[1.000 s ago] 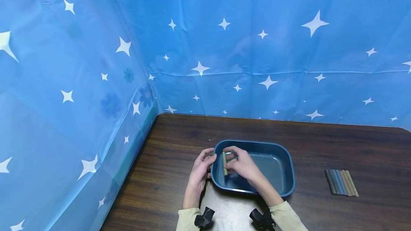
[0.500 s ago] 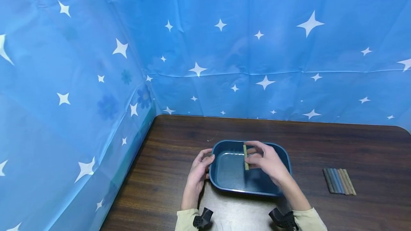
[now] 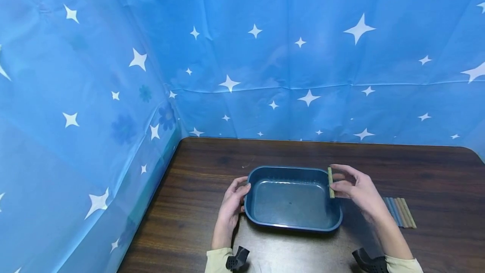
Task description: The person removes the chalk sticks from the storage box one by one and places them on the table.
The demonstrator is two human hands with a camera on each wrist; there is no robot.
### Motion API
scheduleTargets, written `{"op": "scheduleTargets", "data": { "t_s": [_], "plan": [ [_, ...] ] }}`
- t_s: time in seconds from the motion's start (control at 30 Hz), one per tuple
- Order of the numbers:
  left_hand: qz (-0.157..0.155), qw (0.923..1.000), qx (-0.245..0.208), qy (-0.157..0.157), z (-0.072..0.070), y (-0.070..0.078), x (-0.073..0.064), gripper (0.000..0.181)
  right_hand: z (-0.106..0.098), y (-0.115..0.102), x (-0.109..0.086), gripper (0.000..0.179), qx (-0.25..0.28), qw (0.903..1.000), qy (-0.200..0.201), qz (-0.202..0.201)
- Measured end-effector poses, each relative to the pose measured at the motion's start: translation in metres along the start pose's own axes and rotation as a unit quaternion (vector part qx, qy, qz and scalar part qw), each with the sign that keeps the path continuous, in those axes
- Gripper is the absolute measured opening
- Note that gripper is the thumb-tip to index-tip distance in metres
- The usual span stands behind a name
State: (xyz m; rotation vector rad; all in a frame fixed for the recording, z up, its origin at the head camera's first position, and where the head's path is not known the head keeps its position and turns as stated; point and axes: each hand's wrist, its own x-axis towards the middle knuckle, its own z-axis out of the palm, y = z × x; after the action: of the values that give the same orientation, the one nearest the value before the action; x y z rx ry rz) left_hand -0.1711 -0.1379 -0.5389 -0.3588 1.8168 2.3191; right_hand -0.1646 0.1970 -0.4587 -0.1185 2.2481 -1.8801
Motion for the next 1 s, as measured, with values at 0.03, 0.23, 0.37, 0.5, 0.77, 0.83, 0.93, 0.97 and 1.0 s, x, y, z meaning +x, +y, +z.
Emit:
{"op": "scheduleTargets", "data": {
  "t_s": [0.03, 0.23, 0.37, 0.5, 0.77, 0.83, 0.93, 0.97, 1.0],
  "plan": [
    [0.001, 1.0, 0.001, -0.001, 0.0, 0.0, 0.0, 0.041, -0.005, 0.002, -0.002, 0.058, -0.006, 1.0, 0.004, 0.001],
    [0.002, 1.0, -0.003, 0.004, 0.0, 0.003, -0.002, 0.039, -0.033, 0.013, -0.014, 0.06, -0.024, 0.9995, 0.022, -0.001],
    [-0.003, 1.0, 0.001, 0.003, 0.001, 0.003, -0.001, 0.038, -0.049, 0.019, -0.022, 0.062, -0.029, 0.999, 0.033, 0.005],
    [-0.001, 1.0, 0.007, 0.001, 0.003, 0.001, 0.0, 0.04, -0.062, 0.025, -0.027, 0.064, -0.033, 0.9983, 0.044, 0.02],
    [-0.005, 1.0, 0.002, 0.006, 0.005, 0.001, 0.0, 0.039, -0.085, 0.044, -0.038, 0.066, -0.049, 0.9957, 0.062, 0.049],
    [-0.003, 1.0, 0.003, 0.005, 0.004, 0.001, 0.0, 0.039, -0.091, 0.049, -0.041, 0.063, -0.054, 0.9944, 0.07, 0.058],
    [-0.004, 1.0, 0.006, 0.004, 0.004, 0.001, 0.0, 0.04, -0.097, 0.056, -0.045, 0.059, -0.066, 0.9914, 0.082, 0.077],
    [-0.004, 1.0, 0.007, 0.004, 0.003, 0.001, 0.0, 0.04, -0.099, 0.058, -0.047, 0.058, -0.071, 0.9903, 0.087, 0.082],
    [-0.004, 1.0, 0.005, 0.003, 0.003, 0.001, 0.0, 0.041, -0.101, 0.06, -0.048, 0.057, -0.079, 0.9888, 0.095, 0.084]
  ]
}}
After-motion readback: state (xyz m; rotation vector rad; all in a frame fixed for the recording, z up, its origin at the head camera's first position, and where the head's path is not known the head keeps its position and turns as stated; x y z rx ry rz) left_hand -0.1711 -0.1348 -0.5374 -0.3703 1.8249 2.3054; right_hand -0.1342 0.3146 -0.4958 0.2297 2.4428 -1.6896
